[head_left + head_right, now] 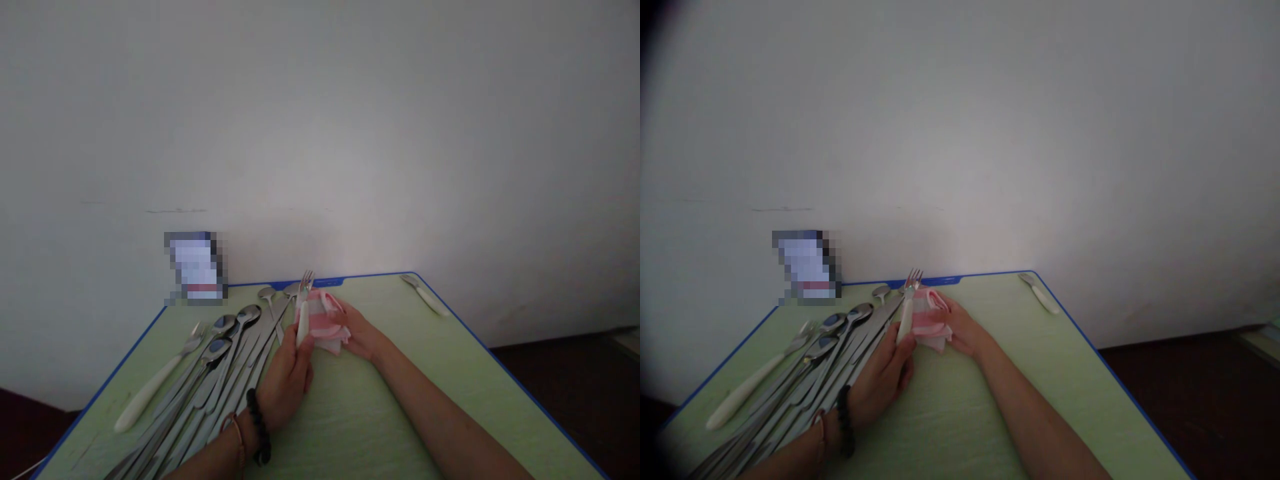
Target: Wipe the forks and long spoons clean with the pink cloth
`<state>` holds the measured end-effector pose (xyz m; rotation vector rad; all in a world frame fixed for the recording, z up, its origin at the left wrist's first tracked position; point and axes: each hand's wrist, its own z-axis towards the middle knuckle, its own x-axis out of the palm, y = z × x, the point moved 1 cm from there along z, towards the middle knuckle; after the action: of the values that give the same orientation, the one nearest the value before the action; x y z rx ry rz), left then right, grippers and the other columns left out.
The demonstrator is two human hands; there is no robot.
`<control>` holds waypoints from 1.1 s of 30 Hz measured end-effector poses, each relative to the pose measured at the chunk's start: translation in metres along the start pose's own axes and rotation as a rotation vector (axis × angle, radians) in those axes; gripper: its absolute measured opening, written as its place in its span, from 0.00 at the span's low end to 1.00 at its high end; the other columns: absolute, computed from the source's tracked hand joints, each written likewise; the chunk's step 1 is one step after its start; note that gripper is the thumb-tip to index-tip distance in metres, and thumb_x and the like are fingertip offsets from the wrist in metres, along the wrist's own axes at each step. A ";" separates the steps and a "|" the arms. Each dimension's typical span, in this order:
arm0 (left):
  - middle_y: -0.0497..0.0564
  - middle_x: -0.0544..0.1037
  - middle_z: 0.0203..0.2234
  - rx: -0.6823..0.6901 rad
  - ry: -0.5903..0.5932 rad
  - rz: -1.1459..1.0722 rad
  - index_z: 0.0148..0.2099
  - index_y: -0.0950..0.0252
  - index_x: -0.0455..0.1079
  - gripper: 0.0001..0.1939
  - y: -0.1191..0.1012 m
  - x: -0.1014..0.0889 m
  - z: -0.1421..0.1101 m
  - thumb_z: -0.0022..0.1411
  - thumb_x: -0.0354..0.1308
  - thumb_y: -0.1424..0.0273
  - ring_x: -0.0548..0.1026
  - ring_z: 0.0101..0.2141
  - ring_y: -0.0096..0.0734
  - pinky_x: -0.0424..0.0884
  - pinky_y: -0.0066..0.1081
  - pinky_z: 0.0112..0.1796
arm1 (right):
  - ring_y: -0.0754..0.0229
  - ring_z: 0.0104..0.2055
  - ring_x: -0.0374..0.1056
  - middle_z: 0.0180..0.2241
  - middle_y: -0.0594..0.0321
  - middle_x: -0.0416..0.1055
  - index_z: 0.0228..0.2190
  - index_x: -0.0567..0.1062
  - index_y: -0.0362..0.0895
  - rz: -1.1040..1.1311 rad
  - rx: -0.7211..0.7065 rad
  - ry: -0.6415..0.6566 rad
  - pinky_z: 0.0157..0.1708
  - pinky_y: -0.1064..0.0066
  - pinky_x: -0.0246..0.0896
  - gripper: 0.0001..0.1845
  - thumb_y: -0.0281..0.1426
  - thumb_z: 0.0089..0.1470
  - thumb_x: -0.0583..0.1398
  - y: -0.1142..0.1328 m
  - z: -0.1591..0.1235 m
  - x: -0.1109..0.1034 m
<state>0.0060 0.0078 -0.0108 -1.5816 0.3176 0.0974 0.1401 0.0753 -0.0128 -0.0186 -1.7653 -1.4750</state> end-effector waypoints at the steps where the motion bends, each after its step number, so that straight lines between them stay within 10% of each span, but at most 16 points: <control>1: 0.38 0.59 0.12 -0.003 0.003 -0.005 0.40 0.63 0.56 0.14 0.000 0.000 0.000 0.65 0.41 0.58 0.57 0.12 0.22 0.53 0.21 0.14 | 0.62 0.30 0.69 0.31 0.64 0.74 0.42 0.70 0.44 -0.014 0.007 -0.014 0.32 0.72 0.62 0.26 0.28 0.37 0.65 -0.001 0.001 -0.001; 7: 0.37 0.58 0.13 0.013 0.017 -0.047 0.45 0.64 0.56 0.15 0.004 0.001 0.000 0.65 0.41 0.58 0.56 0.13 0.21 0.53 0.20 0.13 | 0.66 0.19 0.64 0.18 0.66 0.71 0.26 0.73 0.39 0.019 -0.068 -0.390 0.21 0.76 0.58 0.09 0.24 0.36 0.60 -0.009 0.011 -0.015; 14: 0.36 0.58 0.11 -0.016 0.010 -0.045 0.53 0.64 0.51 0.20 0.002 0.001 0.001 0.65 0.40 0.58 0.53 0.11 0.21 0.51 0.18 0.11 | 0.64 0.19 0.66 0.17 0.64 0.72 0.22 0.72 0.40 0.082 -0.106 -0.502 0.23 0.73 0.61 0.04 0.28 0.39 0.62 -0.012 0.016 -0.018; 22: 0.36 0.57 0.14 0.030 0.050 -0.126 0.62 0.59 0.40 0.26 0.003 0.000 -0.001 0.65 0.41 0.59 0.55 0.13 0.20 0.52 0.17 0.12 | 0.60 0.31 0.71 0.29 0.64 0.76 0.35 0.71 0.44 0.246 -0.241 -0.397 0.36 0.68 0.65 0.09 0.31 0.49 0.59 -0.008 0.019 -0.015; 33: 0.37 0.55 0.13 0.064 0.092 -0.081 0.64 0.60 0.42 0.28 0.004 -0.002 -0.001 0.66 0.41 0.58 0.55 0.14 0.21 0.53 0.18 0.14 | 0.55 0.37 0.70 0.32 0.56 0.76 0.37 0.73 0.41 0.297 -0.017 -0.127 0.40 0.61 0.63 0.29 0.50 0.53 0.46 0.004 0.007 -0.007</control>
<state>0.0026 0.0075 -0.0136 -1.5364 0.3248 -0.0475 0.1422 0.0858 -0.0134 -0.3744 -1.7622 -1.2955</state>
